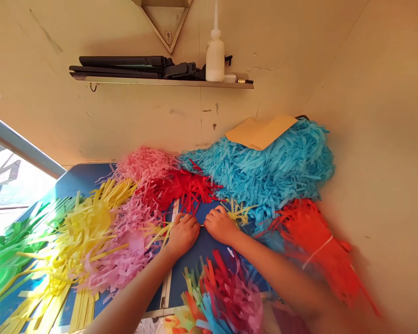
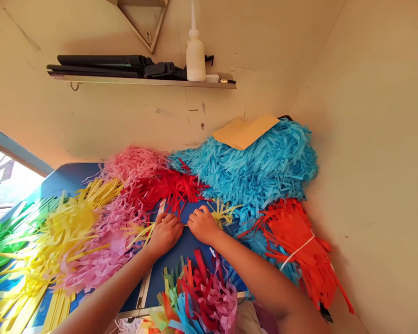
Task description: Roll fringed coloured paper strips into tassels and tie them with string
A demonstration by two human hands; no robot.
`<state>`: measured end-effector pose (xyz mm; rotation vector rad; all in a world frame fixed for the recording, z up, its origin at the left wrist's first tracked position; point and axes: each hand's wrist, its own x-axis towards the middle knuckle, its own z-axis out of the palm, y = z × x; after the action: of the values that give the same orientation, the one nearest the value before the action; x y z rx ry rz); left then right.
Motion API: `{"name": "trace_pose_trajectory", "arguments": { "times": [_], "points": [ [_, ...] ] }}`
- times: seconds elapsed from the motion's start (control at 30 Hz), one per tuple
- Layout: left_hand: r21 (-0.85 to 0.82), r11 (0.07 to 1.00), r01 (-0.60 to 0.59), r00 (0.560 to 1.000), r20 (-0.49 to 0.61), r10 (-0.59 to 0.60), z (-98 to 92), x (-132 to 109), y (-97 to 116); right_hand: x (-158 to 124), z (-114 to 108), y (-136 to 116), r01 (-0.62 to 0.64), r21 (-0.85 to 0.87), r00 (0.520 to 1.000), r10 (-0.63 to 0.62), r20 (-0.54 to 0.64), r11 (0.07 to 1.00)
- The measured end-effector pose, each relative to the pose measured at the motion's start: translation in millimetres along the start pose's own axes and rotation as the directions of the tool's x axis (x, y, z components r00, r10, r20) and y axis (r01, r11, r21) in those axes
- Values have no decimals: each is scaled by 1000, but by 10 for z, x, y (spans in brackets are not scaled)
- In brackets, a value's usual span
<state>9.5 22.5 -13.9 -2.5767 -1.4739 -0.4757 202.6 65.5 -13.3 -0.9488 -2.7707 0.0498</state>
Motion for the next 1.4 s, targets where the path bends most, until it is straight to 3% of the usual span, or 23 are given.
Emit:
{"name": "trace_pose_trajectory", "arguments": {
  "times": [0.27,0.47,0.87,1.03,1.13,1.23,1.33,1.4],
  "points": [
    [-165,978,124,992,37,-120,77,-237,-143,-338,104,282,-140,157,990,142,-4,978],
    [-277,926,256,967,92,-239,121,-282,-261,-386,97,380,-248,300,967,255,17,921],
    [-198,900,387,919,158,-360,91,-126,-130,-291,59,313,-389,337,920,378,101,857],
    [-157,929,335,936,168,-310,39,-80,-122,-211,50,317,-449,275,893,414,177,850],
    [-164,971,174,973,182,-144,-49,-56,-93,-138,46,325,-489,214,867,446,222,845],
    [-169,986,4,980,198,30,-117,-25,-54,-81,0,313,-502,157,854,458,247,851],
    [-149,987,-60,978,188,88,-121,-3,-27,-76,-103,222,-471,102,868,440,230,876],
    [-143,987,-80,980,171,104,-98,0,-18,-94,-160,113,-397,85,907,376,189,914]
  ]
}}
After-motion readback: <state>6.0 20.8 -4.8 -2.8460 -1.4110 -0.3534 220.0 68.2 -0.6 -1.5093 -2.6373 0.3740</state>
